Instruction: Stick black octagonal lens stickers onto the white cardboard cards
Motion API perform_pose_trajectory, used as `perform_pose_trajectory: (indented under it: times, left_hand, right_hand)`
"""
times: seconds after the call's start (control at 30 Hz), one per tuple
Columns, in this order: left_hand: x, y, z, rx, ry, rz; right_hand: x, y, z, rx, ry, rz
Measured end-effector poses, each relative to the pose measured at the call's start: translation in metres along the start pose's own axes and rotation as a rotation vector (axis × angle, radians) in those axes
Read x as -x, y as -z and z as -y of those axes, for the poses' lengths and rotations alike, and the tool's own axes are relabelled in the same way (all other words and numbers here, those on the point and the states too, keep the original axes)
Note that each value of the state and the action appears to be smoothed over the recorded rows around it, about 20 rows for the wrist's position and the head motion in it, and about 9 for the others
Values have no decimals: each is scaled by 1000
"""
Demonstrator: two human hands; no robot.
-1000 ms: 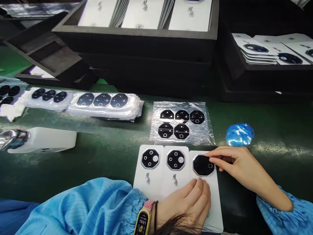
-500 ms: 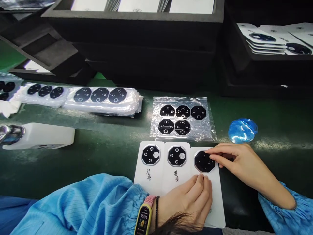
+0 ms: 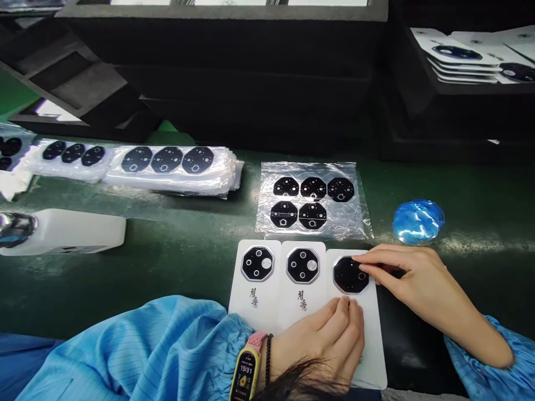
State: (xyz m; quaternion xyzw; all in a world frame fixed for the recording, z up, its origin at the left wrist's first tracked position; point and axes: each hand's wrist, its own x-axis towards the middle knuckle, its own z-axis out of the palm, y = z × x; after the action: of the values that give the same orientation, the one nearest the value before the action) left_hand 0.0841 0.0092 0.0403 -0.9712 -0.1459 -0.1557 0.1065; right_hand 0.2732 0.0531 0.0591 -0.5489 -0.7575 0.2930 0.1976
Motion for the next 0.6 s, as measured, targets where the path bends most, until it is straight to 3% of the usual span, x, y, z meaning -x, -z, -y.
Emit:
perform_pose_trajectory:
  times: [0.6]
  left_hand:
    - [0,3,1,-33,-16,85]
  right_hand:
    - [-1,-4,2,19,70,-30]
